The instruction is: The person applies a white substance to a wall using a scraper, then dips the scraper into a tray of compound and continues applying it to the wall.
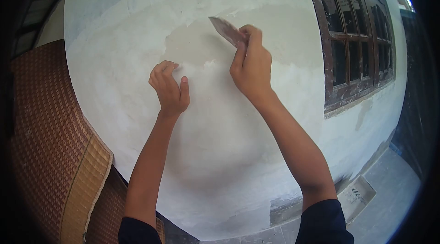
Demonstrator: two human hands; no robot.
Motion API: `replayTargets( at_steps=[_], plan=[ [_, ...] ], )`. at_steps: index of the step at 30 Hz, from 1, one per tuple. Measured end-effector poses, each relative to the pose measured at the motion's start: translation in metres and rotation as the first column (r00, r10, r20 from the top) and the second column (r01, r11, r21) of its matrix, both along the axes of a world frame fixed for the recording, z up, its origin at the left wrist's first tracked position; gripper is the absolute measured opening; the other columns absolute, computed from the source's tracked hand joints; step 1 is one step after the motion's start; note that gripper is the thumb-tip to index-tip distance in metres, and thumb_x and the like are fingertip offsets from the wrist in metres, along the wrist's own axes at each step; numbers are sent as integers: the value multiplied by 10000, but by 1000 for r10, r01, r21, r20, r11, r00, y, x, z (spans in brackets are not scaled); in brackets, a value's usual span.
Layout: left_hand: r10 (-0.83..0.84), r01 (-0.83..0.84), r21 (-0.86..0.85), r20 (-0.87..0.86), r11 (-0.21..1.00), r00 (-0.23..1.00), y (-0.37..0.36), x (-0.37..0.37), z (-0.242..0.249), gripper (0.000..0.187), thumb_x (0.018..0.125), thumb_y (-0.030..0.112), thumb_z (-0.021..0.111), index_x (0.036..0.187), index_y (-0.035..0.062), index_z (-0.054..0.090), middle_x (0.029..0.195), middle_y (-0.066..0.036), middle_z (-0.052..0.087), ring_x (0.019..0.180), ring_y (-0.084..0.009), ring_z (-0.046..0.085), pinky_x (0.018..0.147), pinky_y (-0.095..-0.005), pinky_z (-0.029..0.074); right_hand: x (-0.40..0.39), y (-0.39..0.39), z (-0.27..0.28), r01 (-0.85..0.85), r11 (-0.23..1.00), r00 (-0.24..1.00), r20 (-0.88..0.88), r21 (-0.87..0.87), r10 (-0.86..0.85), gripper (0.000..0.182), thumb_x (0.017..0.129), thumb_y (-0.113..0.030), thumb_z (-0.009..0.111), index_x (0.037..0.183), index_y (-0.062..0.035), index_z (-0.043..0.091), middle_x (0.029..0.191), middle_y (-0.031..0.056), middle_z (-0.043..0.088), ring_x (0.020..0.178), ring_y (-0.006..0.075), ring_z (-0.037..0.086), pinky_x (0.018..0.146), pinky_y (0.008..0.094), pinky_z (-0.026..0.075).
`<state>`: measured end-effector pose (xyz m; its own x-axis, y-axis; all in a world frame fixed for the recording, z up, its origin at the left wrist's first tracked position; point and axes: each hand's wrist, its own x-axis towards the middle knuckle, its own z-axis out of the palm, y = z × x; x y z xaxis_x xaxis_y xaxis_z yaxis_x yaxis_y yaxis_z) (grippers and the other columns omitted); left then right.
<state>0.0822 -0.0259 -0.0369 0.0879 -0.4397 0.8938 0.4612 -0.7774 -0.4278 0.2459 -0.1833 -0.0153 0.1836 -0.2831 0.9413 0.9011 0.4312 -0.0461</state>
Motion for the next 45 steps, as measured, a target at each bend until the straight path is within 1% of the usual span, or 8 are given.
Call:
replayTargets(
  at_steps=[5,10,26,35,39,40,43,45],
  plan=[
    [-8,7,27,37,1000,999,10,-25,2,357,870,199,526,1189,41,496,1220,-149,481,1142,-328,417,941,-468,274,-28,22,-63,187,982,970,157,14,-186,514,721,194,521,1201,21,579,1097,193,663,1057,347,647,857,401,554],
    [35,-33,65,-24,997,999,17,-28,-2,396,901,232,505,1243,40,450,1254,-150,455,1170,-326,394,958,-476,256,-41,54,-99,488,873,856,187,21,-483,485,740,134,576,1208,9,601,1197,190,637,1140,376,607,901,447,546],
    [-15,19,113,-38,993,999,18,-26,-3,408,889,240,515,1245,55,442,1229,-150,477,1163,-334,414,963,-480,262,-57,87,-104,644,729,763,267,-233,-589,481,786,-6,596,1248,113,539,1312,300,515,1206,482,525,938,469,522],
    [11,-7,91,-44,996,999,15,-25,-2,400,878,214,528,1237,59,443,1226,-139,475,1154,-331,420,952,-481,273,-62,62,-131,647,699,753,393,-303,-527,476,800,-23,576,1255,112,536,1330,297,502,1219,479,514,975,484,496],
    [18,-17,112,-7,994,1000,15,-25,0,385,830,204,562,1182,71,479,1195,-134,490,1108,-326,458,909,-459,297,-62,27,-138,519,824,846,272,-228,-458,466,745,33,606,1211,28,596,1243,193,611,1220,331,560,966,450,506],
    [13,-12,105,-9,994,1000,13,-24,0,388,827,198,567,1184,72,480,1196,-133,488,1109,-323,455,910,-459,295,-62,18,-126,503,851,859,197,-152,-473,531,704,94,592,1224,-9,596,1089,131,665,1088,271,622,883,420,525],
    [7,-4,83,-34,997,999,8,-19,-2,402,843,201,564,1209,69,465,1216,-132,476,1135,-324,433,930,-469,282,-54,-13,-81,385,885,922,60,-262,-384,596,705,141,543,1279,-21,566,952,125,640,922,293,625,796,420,508],
    [3,1,72,-56,997,998,4,-12,-2,414,861,210,556,1233,64,449,1235,-132,466,1158,-328,415,948,-479,270,-34,-10,-46,244,956,969,16,-164,-245,657,717,162,488,1344,-31,517,857,128,589,822,308,589,754,428,477]
  ],
)
